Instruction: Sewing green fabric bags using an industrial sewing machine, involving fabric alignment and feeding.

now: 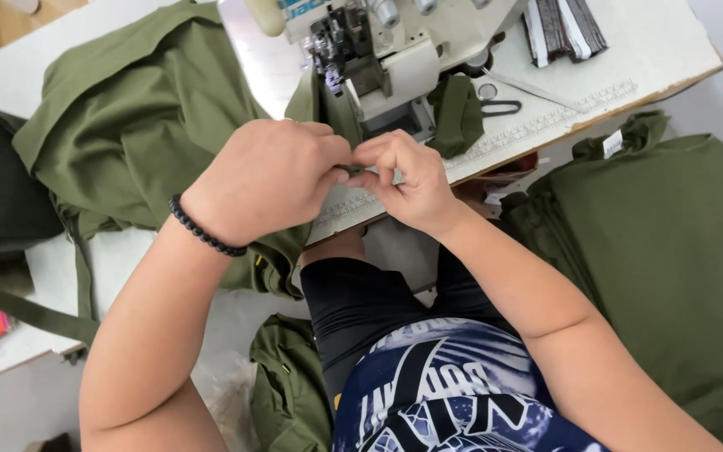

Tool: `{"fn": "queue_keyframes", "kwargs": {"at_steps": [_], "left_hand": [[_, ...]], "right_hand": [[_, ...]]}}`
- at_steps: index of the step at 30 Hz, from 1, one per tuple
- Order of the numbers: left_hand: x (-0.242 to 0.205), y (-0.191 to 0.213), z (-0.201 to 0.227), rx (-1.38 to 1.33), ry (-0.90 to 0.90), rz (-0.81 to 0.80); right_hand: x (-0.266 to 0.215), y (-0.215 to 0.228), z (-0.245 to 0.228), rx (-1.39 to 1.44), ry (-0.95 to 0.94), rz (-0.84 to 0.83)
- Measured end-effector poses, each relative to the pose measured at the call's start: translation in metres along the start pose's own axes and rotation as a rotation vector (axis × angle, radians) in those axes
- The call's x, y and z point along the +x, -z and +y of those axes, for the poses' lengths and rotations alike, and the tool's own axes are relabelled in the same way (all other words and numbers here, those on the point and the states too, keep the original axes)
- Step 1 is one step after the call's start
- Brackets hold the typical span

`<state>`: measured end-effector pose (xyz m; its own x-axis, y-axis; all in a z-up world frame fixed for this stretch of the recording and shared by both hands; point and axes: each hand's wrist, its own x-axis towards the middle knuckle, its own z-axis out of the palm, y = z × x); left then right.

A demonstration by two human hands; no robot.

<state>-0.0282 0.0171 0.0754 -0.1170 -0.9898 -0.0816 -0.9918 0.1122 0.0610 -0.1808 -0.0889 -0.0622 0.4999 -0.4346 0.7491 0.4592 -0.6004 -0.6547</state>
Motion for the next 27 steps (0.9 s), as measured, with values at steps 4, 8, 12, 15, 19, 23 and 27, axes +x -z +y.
{"fn": "queue_keyframes", "kwargs": {"at_steps": [4, 8, 12, 15, 19, 23, 27], "left_hand": [[0.021, -0.002, -0.016, -0.018, 0.029, -0.054], [0.031, -0.012, -0.031, 0.214, 0.157, -0.256], [0.023, -0.026, -0.023, 0.237, 0.073, 0.004], [0.02, -0.053, -0.032, 0.236, 0.118, 0.024], [0.04, -0.04, -0.039, 0.193, 0.202, -0.104], [0.06, -0.029, -0.068, 0.157, 0.374, -0.234], [0.064, -0.052, -0.101, 0.212, 0.329, 0.064]], "right_hand": [[-0.018, 0.002, 0.005, -0.039, -0.049, 0.04], [-0.045, -0.001, 0.018, 0.02, -0.188, -0.009], [-0.056, 0.001, -0.001, 0.006, -0.185, 0.022], [-0.068, -0.003, 0.009, 0.049, -0.267, 0.006], [-0.065, -0.007, 0.03, -0.054, -0.217, -0.007], [-0.036, -0.012, 0.052, -0.099, -0.202, 0.006], [-0.017, -0.017, 0.075, -0.029, -0.219, 0.012]]}}
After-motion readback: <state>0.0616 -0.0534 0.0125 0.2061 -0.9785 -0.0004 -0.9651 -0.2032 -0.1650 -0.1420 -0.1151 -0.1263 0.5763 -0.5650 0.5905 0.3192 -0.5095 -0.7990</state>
